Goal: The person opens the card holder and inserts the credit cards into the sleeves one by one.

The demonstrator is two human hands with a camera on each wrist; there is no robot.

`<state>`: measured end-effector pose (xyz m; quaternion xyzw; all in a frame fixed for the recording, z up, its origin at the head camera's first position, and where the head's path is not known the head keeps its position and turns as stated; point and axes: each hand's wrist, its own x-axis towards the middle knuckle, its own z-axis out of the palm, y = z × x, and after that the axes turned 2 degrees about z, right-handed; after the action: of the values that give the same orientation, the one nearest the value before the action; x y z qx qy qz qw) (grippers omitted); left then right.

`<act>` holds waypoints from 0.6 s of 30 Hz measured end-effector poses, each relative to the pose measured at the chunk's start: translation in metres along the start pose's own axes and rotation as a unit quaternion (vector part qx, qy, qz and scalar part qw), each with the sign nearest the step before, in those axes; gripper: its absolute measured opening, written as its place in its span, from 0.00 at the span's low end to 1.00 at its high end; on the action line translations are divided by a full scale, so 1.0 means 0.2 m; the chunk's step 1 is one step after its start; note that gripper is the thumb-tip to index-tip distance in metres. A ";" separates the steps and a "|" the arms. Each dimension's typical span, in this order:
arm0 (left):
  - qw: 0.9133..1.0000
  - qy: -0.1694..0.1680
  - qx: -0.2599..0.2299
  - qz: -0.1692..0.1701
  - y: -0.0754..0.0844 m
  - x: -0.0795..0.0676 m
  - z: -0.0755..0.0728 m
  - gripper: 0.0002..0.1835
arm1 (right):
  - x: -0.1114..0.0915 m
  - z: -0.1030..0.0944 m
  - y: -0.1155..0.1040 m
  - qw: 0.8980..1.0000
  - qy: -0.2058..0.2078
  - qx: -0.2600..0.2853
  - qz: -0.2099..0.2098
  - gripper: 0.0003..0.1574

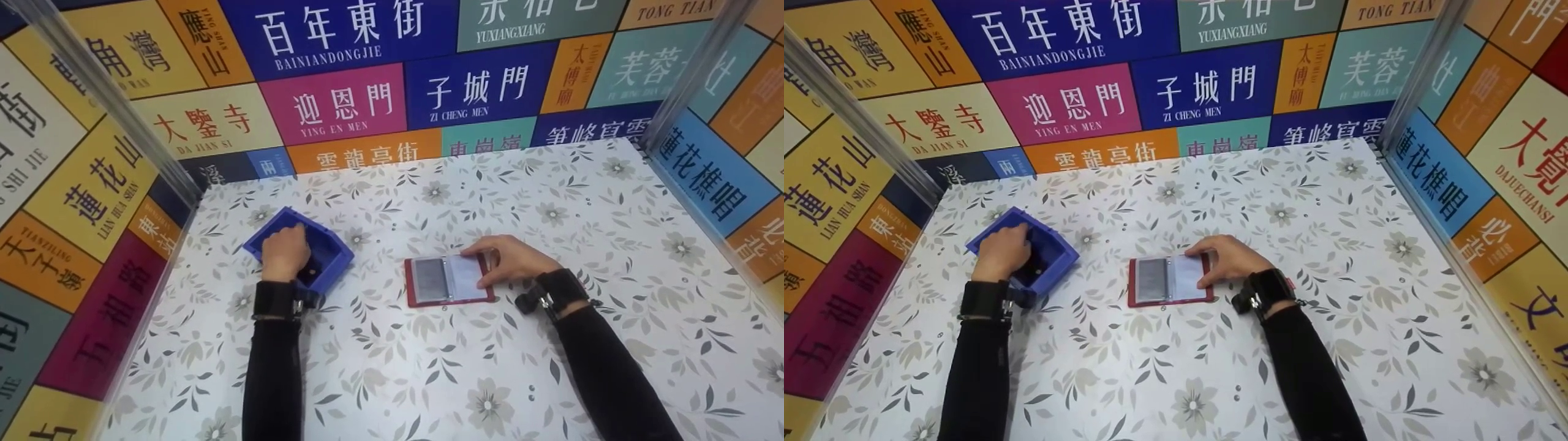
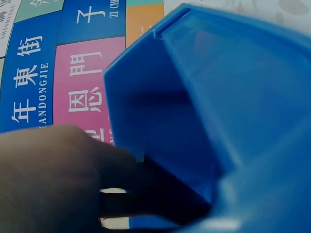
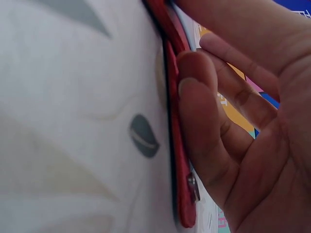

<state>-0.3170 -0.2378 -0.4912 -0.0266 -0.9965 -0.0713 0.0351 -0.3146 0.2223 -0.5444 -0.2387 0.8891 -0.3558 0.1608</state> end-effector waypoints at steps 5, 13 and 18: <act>0.985 0.171 -0.023 -0.018 -0.01 0.01 -0.02 0.09 | 0.00 0.00 0.00 1.000 0.000 0.003 0.000 0.45; 0.945 0.141 -0.294 -0.040 -0.06 0.01 -0.12 0.18 | -0.01 0.00 0.01 1.000 0.002 0.000 -0.013 0.44; 0.932 0.134 -0.336 -0.024 -0.07 0.00 -0.15 0.16 | 0.00 0.00 0.01 1.000 0.000 0.001 -0.007 0.44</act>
<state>-0.3153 -0.2559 -0.4642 -0.0033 -0.9008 -0.4055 0.1551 -0.3151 0.2237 -0.5456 -0.2445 0.8871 -0.3581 0.1583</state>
